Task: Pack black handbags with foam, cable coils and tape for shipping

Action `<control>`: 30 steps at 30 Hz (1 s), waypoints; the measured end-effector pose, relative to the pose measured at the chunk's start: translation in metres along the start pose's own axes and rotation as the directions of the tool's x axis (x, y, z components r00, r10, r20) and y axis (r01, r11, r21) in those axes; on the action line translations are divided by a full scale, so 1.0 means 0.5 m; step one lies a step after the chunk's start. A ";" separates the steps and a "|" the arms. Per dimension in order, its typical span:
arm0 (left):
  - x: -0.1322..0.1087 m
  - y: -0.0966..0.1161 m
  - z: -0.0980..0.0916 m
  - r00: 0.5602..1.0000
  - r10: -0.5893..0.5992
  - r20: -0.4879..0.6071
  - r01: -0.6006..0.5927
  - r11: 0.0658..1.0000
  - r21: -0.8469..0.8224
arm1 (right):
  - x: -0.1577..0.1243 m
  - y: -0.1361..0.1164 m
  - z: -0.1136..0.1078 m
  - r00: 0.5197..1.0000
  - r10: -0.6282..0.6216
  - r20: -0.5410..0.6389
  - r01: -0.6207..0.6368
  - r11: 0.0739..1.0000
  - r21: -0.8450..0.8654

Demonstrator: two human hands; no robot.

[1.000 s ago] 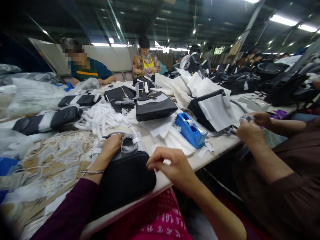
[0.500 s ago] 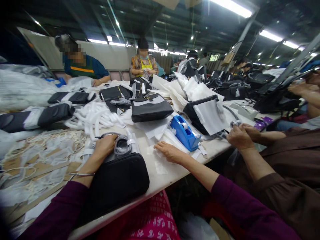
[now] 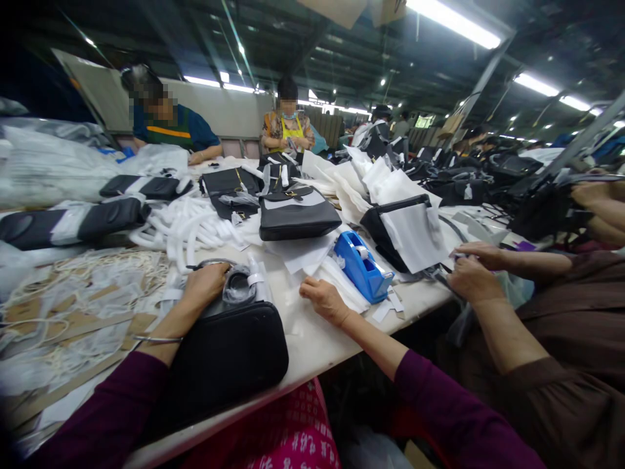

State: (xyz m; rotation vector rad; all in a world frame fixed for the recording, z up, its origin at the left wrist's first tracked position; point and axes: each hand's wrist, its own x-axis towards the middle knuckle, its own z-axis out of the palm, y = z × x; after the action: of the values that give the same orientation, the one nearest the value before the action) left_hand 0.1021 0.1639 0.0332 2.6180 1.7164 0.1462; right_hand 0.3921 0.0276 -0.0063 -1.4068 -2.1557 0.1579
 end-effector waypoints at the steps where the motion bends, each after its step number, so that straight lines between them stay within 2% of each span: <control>1: -0.001 0.000 -0.001 1.000 0.001 -0.003 -0.001 1.000 -0.003 | 0.001 0.000 -0.001 0.999 0.023 -0.033 -0.023 1.000 0.018; 5: -0.003 0.002 -0.003 1.000 0.005 -0.018 -0.005 1.000 -0.018 | 0.007 -0.004 -0.002 0.984 0.122 -0.132 -0.091 0.971 0.220; 9: -0.003 0.002 -0.001 1.000 -0.001 -0.019 0.000 1.000 -0.020 | 0.021 -0.017 0.004 0.974 0.130 -0.187 -0.059 0.936 0.346; 12: -0.002 0.002 -0.001 1.000 -0.010 -0.012 0.010 1.000 -0.018 | 0.036 -0.028 0.011 0.945 0.174 -0.278 -0.049 0.913 0.406; 15: -0.002 0.002 -0.002 1.000 -0.015 -0.004 0.015 1.000 -0.014 | 0.053 -0.038 0.013 0.915 0.216 -0.340 -0.069 0.916 0.395; 20: 0.000 -0.002 0.002 1.000 -0.014 0.012 0.014 1.000 -0.006 | 0.057 -0.062 -0.010 0.945 0.056 -0.322 0.016 0.976 0.216; 25: 0.005 -0.006 0.014 0.999 -0.037 0.022 0.037 0.999 -0.005 | -0.010 -0.087 -0.044 0.984 0.054 -0.170 -0.005 0.961 0.276; 30: 0.008 -0.007 0.017 0.998 -0.042 0.036 0.042 0.999 -0.017 | -0.157 -0.157 -0.085 0.998 0.059 -0.032 -0.049 0.967 0.250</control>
State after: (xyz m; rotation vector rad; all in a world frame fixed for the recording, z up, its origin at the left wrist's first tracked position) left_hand 0.1013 0.1691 0.0248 2.5538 1.7489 0.1136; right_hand 0.3733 -0.0840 0.0294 -1.3121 -1.9877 0.4037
